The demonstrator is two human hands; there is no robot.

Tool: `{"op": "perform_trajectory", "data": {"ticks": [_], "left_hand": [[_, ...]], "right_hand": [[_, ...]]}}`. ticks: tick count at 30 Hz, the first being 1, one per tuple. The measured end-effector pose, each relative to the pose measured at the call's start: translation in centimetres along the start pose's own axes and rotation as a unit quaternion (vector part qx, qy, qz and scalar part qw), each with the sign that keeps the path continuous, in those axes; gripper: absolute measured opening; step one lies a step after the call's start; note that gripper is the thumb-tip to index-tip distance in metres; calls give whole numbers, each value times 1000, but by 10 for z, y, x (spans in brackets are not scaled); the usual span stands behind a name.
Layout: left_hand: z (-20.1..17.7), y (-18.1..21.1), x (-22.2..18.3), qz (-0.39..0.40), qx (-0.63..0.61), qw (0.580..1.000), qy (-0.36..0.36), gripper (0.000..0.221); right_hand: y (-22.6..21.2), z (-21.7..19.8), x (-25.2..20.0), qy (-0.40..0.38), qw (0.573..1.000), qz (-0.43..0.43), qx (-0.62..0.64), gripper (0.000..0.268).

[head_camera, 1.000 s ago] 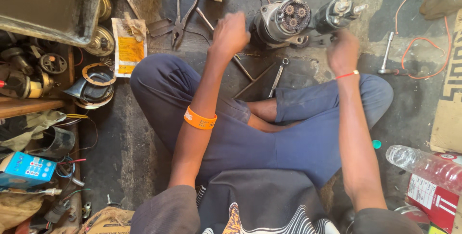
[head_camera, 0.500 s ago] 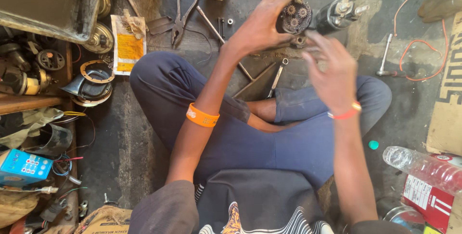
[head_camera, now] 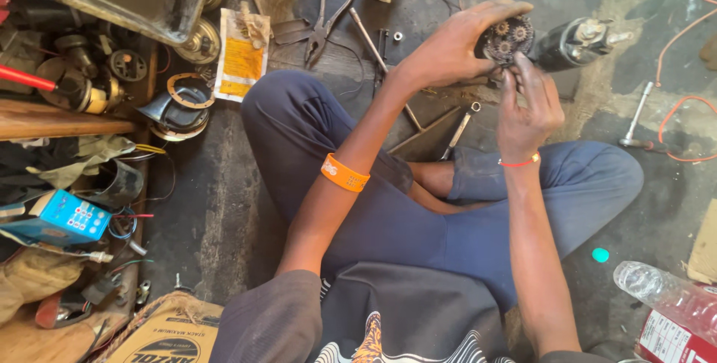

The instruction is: The person disassembles a small electric motor, removes internal components, and uses a T-handle wrench to tighten a bolt. They then reassemble the motor housing and test the rotor by hand.

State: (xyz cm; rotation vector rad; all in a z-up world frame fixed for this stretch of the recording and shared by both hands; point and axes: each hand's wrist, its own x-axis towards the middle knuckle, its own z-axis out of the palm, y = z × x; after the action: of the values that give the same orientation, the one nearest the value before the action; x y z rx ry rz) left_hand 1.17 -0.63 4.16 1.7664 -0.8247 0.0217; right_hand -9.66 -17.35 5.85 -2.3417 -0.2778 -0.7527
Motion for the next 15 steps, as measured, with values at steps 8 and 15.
{"op": "perform_trajectory", "data": {"ticks": [8,15], "left_hand": [[0,0,4,-6,-1,1000,6,73],[4,7,4,21,57,998,21,77]], "right_hand": [[8,3,-4,29,999,13,31,25],[8,-2,-4,45,999,-17,-3,18]]}}
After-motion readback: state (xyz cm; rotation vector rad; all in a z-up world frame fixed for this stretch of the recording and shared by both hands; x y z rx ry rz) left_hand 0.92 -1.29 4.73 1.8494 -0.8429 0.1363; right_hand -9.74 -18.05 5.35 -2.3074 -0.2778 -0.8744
